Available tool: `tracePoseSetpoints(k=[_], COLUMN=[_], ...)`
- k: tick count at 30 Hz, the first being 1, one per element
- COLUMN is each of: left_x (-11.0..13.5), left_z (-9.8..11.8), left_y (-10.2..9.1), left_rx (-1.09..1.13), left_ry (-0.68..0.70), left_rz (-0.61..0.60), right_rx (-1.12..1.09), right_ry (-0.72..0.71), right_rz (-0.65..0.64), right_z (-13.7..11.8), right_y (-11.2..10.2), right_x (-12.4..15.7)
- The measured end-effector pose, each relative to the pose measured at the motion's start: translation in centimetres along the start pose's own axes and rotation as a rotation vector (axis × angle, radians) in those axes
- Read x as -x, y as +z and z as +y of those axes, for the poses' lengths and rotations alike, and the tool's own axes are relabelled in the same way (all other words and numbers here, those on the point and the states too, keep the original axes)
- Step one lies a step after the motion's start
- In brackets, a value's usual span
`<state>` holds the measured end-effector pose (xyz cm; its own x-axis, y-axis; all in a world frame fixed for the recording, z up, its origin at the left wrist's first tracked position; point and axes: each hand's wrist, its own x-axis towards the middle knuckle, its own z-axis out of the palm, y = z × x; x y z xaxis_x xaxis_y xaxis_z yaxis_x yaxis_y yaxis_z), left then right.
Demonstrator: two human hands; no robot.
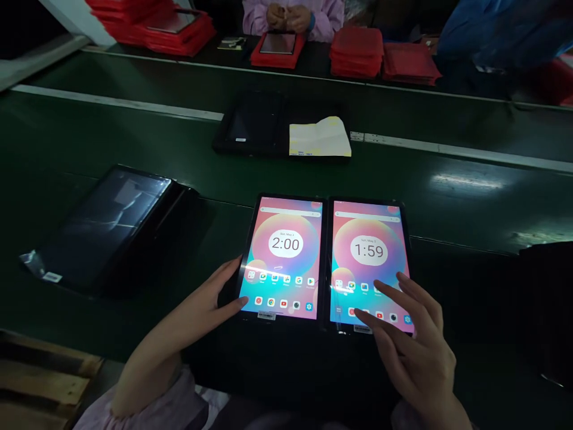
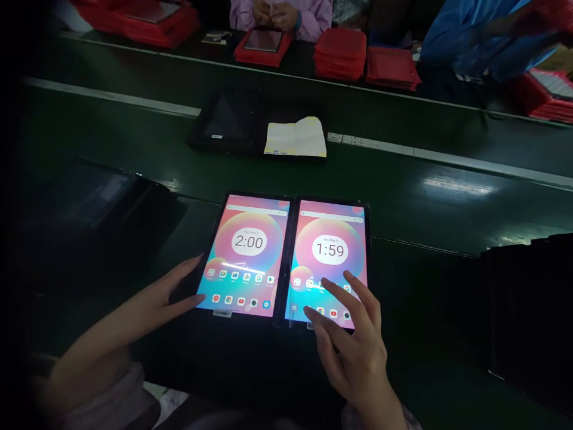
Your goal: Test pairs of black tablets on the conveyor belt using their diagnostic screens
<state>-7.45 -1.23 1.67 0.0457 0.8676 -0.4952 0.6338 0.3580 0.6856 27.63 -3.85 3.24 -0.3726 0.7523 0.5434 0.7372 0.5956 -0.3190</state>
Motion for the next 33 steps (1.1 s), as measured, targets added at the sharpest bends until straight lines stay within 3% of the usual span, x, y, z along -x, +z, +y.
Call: tracePoseSetpoints(k=[8,15,21,28,31,33], left_x=[0.0,-0.1,-0.5,-3.8,-5.7,-6.7], left_z=[-1.2,-2.2,-0.6,4.8,5.8,5.7], left_y=[0.3,0.4,-0.3,-0.5,0.2,0.6], left_rx=[0.120,0.093,0.170,0.482,0.648,0.708], left_ry=[-0.009,-0.056,-0.155,-0.226,-0.213,-0.176], left_rz=[0.046,0.055,0.072,0.383,0.622,0.688], right_rx=[-0.021,-0.030,0.040,0.250,0.223,0.217], right_ry=[0.020,0.001,0.008,0.140,0.171,0.197], right_rz=[0.005,-0.044,-0.037,0.053,0.049,0.044], right_z=[0.3,-0.1,1.8,6.5,7.0,7.0], right_y=[-0.2,0.5,-1.0,-1.5,-0.4,0.4], right_x=[-0.2,-0.2,-0.9,-2.9,-2.8,-2.5])
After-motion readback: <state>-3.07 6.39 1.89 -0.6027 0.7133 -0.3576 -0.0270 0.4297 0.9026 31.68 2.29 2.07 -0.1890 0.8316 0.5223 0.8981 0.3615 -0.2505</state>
